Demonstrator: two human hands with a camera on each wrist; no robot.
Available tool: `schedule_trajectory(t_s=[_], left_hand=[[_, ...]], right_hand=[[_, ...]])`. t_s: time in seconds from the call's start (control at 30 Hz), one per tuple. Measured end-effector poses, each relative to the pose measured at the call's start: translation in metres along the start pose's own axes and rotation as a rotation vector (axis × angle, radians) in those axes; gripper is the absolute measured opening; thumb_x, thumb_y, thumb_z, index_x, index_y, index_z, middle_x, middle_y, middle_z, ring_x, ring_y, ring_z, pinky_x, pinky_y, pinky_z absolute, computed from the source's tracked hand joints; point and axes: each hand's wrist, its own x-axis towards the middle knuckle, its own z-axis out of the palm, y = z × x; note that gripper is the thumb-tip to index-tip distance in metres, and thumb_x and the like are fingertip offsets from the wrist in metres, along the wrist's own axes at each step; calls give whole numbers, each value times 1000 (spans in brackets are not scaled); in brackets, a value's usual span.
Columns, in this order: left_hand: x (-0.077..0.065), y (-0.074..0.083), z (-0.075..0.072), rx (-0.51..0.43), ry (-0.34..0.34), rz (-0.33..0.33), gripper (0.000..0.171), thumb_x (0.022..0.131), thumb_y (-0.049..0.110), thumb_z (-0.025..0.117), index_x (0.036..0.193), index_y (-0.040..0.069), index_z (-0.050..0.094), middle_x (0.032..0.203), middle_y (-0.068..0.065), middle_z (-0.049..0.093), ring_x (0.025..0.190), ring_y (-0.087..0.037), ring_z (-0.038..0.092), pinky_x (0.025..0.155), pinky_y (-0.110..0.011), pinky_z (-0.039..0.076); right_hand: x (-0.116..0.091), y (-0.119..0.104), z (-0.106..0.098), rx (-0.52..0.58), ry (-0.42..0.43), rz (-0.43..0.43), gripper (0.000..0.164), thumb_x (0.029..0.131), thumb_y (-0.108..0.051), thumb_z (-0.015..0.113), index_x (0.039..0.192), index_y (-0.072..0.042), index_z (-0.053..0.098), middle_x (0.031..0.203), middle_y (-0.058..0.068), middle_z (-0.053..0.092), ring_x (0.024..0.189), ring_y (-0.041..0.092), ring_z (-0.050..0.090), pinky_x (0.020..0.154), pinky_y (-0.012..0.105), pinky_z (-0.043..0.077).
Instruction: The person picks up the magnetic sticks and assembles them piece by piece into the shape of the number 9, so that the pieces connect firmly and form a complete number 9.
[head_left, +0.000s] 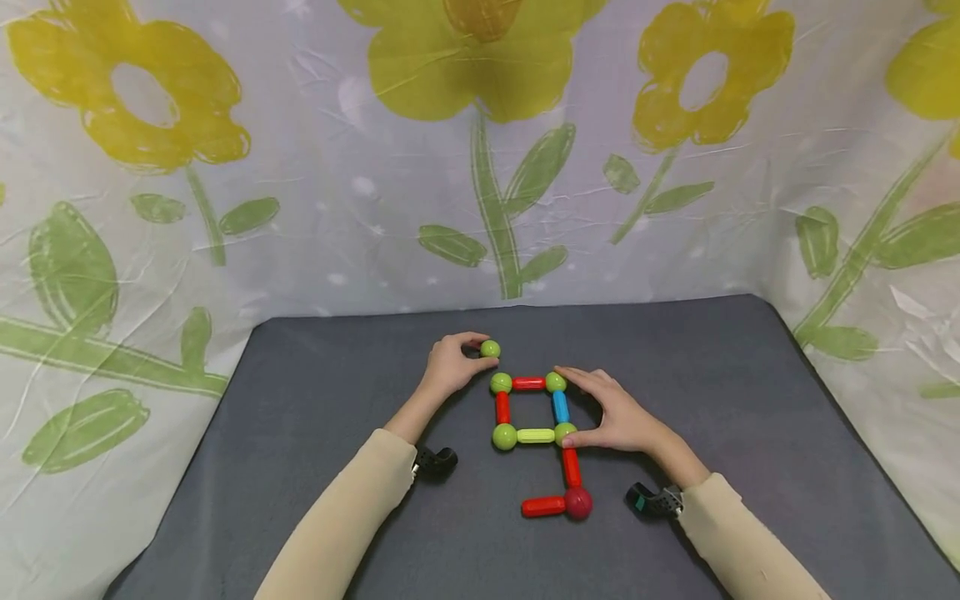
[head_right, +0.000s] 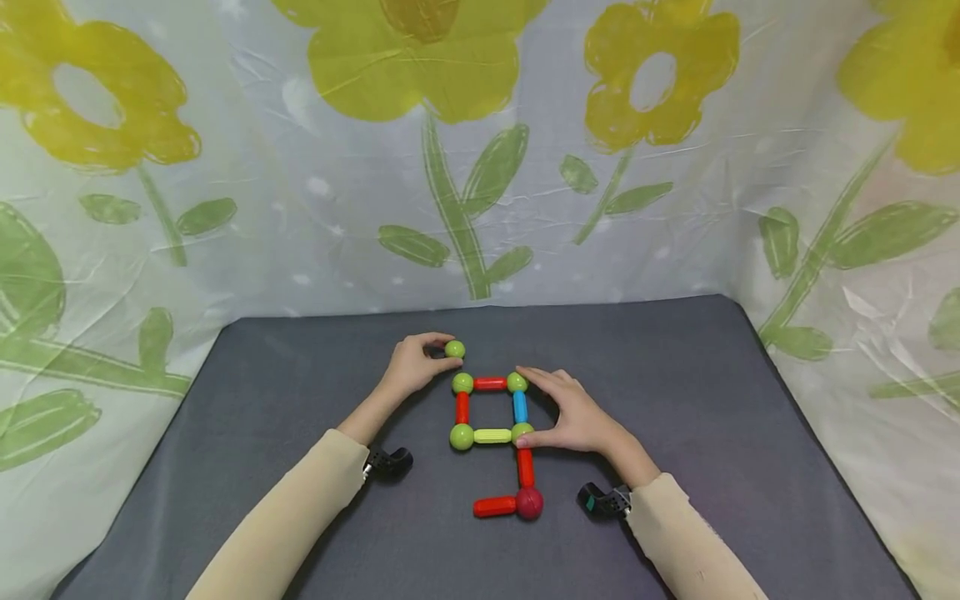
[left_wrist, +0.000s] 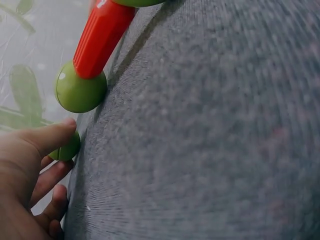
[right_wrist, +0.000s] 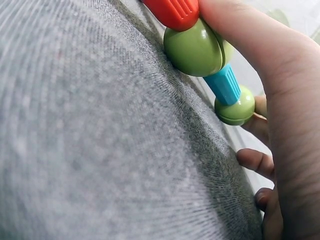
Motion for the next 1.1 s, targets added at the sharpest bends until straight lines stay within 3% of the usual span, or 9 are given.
schedule_trajectory(t_s=[0.1,0.2,0.27,0.33,0.57,0.77,0.93,1.1], left_hand=[[-2,0,-2,-8,16,0,46,90,28,89,131,12,77,118,-8,79,114,-28,70,107,-51,49],[-7,0,-7,-35,22,9,44,90,27,88,130,12,77,119,-8,78,91,-24,70,86,-42,55],[-14,2,-13,-56,21,28,43,91,28,87,130,12,77,118,-8,78,75,-21,63,68,-36,51],[-26,5,-22,-67,13,56,43,93,30,86,131,13,76,117,-7,77,67,-19,55,59,-32,44],[-100,28,-53,-22,-15,151,39,91,32,87,127,21,78,115,5,75,93,-22,61,72,-34,47],[-156,38,-46,-6,-123,207,35,88,31,90,121,24,80,105,14,74,91,-16,60,73,-33,48],[-183,29,-32,21,-174,224,36,86,30,92,118,21,80,108,14,75,96,-10,62,82,-30,52],[-190,19,-23,29,-204,202,34,85,32,92,116,25,81,111,16,75,102,-7,60,89,-32,54]], right_hand=[[0,-1,0,7,-1,2,103,78,-44,94,163,-13,45,159,5,53,126,24,51,105,58,46],[0,-2,1,5,-3,-1,103,79,-45,94,163,-13,44,159,5,53,126,24,50,105,58,45],[-1,-2,1,6,3,0,103,78,-44,94,163,-13,44,159,5,53,126,24,50,104,59,46],[-3,-1,1,4,6,4,103,78,-44,94,163,-13,45,160,5,52,125,23,50,104,58,46],[-7,0,3,-11,-1,7,104,78,-48,94,162,-12,45,160,6,52,124,22,50,103,57,46],[-6,-1,2,-2,6,13,104,78,-47,94,163,-13,45,160,6,52,123,22,50,103,58,46],[-2,-2,0,6,-5,17,104,78,-46,94,163,-14,44,161,6,51,125,23,49,105,59,45],[-2,-2,1,7,2,4,104,78,-45,94,163,-13,44,161,7,51,126,25,50,105,60,45]])
